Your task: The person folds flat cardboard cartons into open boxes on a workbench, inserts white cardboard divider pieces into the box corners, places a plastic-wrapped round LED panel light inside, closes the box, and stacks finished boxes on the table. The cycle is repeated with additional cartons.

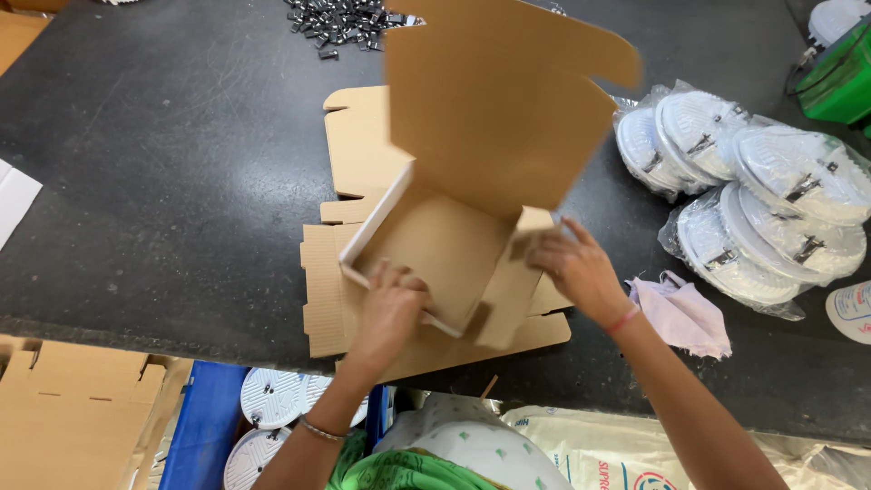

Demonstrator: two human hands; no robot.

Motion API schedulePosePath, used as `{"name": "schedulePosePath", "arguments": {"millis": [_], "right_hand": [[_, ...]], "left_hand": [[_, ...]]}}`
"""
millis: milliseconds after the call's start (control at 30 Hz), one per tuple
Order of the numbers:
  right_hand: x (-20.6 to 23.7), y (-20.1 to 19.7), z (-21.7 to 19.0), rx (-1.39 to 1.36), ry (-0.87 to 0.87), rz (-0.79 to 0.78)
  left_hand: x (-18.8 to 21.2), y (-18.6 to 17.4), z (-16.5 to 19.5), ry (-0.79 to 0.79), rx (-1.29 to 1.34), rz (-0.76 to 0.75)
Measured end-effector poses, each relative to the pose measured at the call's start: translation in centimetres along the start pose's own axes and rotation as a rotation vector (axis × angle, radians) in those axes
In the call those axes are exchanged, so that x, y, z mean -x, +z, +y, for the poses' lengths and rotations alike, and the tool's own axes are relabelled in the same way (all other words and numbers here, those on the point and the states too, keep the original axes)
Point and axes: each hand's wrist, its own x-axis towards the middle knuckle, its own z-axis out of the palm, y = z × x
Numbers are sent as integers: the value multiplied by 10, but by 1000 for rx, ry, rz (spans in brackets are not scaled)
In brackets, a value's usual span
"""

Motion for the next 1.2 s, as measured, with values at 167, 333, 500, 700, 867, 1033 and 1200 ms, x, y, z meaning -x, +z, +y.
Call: {"name": "schedulePosePath", "arguments": {"millis": [167, 333, 500, 700, 867, 1033, 1200], "right_hand": [[21, 0, -25, -144, 36, 75], [19, -4, -34, -148, 117, -57], [19, -8, -36, -173, 116, -91], [3, 12, -42, -64, -3, -48], [-28, 35, -19, -134, -4, -248], [-96, 60, 11, -206, 162, -887], [-99, 55, 9, -292, 223, -694]], "left_hand": [[6, -17, -19, -4, -42, 361], [16, -20, 24, -195, 421, 158], [18, -20, 45, -74, 272, 162], [3, -3, 39, -7, 243, 141], [-39, 12, -3, -155, 344, -331], [-99, 24, -53, -386, 456, -597], [-86, 39, -29, -131, 209, -18]]}}
